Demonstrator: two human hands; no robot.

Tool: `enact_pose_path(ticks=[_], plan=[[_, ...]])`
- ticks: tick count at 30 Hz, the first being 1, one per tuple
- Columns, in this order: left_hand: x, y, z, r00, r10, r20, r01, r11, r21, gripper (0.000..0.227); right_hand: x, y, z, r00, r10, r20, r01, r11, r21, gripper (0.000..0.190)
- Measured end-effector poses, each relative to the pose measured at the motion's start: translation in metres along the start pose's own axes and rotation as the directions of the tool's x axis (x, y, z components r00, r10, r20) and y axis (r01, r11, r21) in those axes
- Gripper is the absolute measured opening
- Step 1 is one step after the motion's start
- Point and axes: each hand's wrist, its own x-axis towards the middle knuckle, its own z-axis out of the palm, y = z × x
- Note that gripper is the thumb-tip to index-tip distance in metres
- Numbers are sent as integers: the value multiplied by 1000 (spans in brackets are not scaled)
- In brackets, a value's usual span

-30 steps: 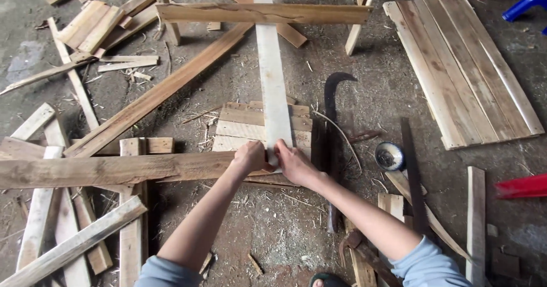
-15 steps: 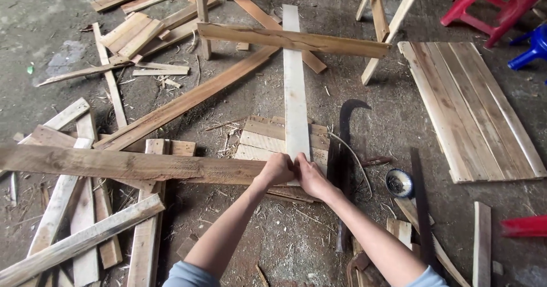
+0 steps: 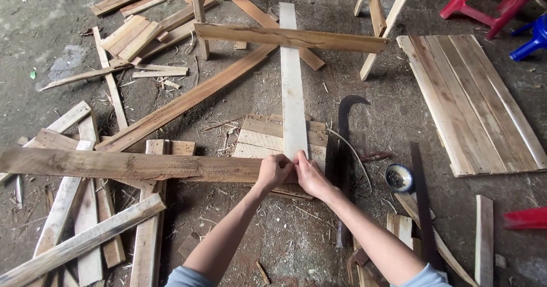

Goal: The person aligns a long, light-colored wooden plank with a darker wooden frame on the floor. They use a small wooden block to position the plank and then hammer nails into the wood to secure the pieces together.

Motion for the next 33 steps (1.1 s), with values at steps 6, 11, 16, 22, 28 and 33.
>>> enact_pose_path(ticks=[6,11,16,22,28,33], plan=[[-34,49,-31,979,-197,53,199,980,-23,28,-2,0,-2,1000,16,-1,-16,998,60,9],[-25,47,-19,969,-245,32,242,967,73,27,5,16,8,999,43,2,-43,996,83,14],[-6,37,-3,971,-237,21,229,956,183,27,7,16,7,999,38,-20,-36,994,105,31],[6,42,6,975,-219,48,196,937,288,28,-10,-47,-47,999,40,-32,-39,998,42,32],[5,66,17,974,-185,133,110,894,434,31,-81,-225,-92,890,-317,329,291,948,128,50],[2,69,8,956,-263,132,169,858,486,26,-68,-193,-42,506,-810,297,723,211,-657,147]])
